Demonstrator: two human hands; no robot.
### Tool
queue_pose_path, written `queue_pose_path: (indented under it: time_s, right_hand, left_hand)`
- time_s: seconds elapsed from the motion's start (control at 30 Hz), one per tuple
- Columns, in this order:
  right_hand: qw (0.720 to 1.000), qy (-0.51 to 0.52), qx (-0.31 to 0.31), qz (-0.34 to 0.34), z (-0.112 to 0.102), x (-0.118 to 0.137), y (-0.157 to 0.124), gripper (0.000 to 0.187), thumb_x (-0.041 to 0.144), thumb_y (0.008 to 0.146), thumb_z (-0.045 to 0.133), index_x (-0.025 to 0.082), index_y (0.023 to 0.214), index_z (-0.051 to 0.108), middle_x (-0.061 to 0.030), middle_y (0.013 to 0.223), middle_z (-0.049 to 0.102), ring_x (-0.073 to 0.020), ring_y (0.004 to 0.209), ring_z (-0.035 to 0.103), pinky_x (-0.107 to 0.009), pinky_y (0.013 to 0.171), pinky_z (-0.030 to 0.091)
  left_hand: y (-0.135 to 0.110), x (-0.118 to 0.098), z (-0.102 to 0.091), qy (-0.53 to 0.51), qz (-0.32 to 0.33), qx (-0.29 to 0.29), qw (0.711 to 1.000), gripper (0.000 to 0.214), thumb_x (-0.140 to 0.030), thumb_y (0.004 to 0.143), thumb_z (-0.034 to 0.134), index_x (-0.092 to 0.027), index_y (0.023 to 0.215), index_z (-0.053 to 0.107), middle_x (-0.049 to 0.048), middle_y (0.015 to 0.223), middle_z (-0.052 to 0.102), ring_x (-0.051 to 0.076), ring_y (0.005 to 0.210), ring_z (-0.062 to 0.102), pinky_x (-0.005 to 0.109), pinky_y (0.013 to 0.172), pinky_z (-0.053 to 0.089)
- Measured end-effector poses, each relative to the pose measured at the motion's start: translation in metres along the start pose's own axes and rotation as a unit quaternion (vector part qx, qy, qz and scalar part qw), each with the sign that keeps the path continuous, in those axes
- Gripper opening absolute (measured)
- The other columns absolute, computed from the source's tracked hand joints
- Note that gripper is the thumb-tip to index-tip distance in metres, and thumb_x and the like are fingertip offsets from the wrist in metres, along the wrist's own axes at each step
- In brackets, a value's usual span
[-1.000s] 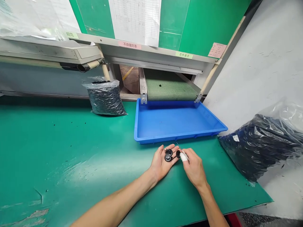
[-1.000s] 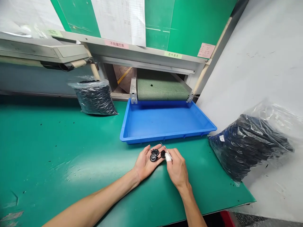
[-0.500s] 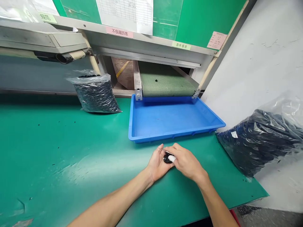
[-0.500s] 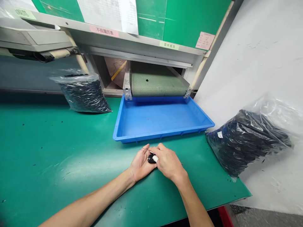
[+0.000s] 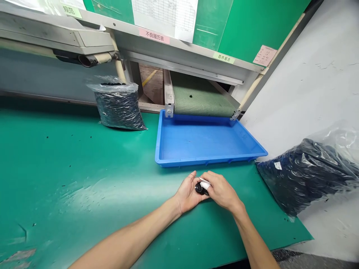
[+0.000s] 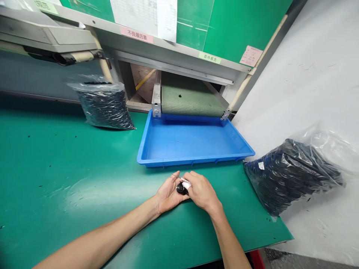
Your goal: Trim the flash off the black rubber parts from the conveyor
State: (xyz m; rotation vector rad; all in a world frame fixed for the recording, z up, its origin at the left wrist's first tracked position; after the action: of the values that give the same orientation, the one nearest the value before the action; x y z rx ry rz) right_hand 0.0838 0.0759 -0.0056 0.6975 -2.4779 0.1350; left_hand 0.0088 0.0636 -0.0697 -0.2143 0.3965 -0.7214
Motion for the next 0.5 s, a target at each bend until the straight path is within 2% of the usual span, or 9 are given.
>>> queue_pose_path:
  time_s: [0.27, 0.37, 0.5]
  right_hand:
    - [0.995, 0.074, -0.065, 0.0, -0.0081, -0.0028, -0.0037, 0.017, 0.007, 0.083, 0.037, 0.022, 0.079, 0.046, 0.0024, 0.078, 0.052, -0.0129, 0.071, 0.047, -0.026, 0.065, 0.034]
    - [0.995, 0.08, -0.064, -0.003, -0.0086, -0.0023, -0.0038, 0.018, 0.007, 0.084, 0.036, 0.022, 0.08, 0.045, 0.0021, 0.081, 0.05, -0.0129, 0.073, 0.047, -0.026, 0.067, 0.035]
    - [0.998, 0.051, -0.038, -0.014, -0.0038, 0.0016, -0.005, 0.019, 0.007, 0.085, 0.035, 0.022, 0.082, 0.046, 0.0004, 0.087, 0.05, -0.0135, 0.077, 0.048, -0.027, 0.07, 0.037]
  left_hand:
    - [-0.0018, 0.0001, 0.0006, 0.008, 0.001, -0.031, 0.999, 0.047, -0.039, 0.097, 0.029, -0.009, 0.09, 0.064, 0.0123, 0.084, 0.067, 0.021, 0.08, 0.063, 0.04, 0.084, 0.049]
    - [-0.0024, 0.0001, 0.0014, 0.009, -0.004, -0.028, 1.0, 0.047, -0.04, 0.097, 0.029, -0.009, 0.091, 0.064, 0.0129, 0.086, 0.067, 0.022, 0.083, 0.063, 0.042, 0.085, 0.048]
    - [-0.0012, 0.0004, 0.0006, 0.021, -0.005, -0.01, 1.0, 0.051, -0.043, 0.097, 0.027, -0.01, 0.082, 0.063, 0.0113, 0.079, 0.064, 0.02, 0.076, 0.061, 0.04, 0.083, 0.047]
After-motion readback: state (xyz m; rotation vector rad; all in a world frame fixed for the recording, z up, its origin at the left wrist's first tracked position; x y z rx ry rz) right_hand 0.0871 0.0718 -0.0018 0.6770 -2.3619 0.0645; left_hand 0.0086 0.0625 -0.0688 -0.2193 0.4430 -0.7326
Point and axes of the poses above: each hand's wrist, its own y-axis towards the middle knuckle, its own z-axis out of the palm, x = y × z, the point moved 6 cm from there along y, towards the middle knuckle
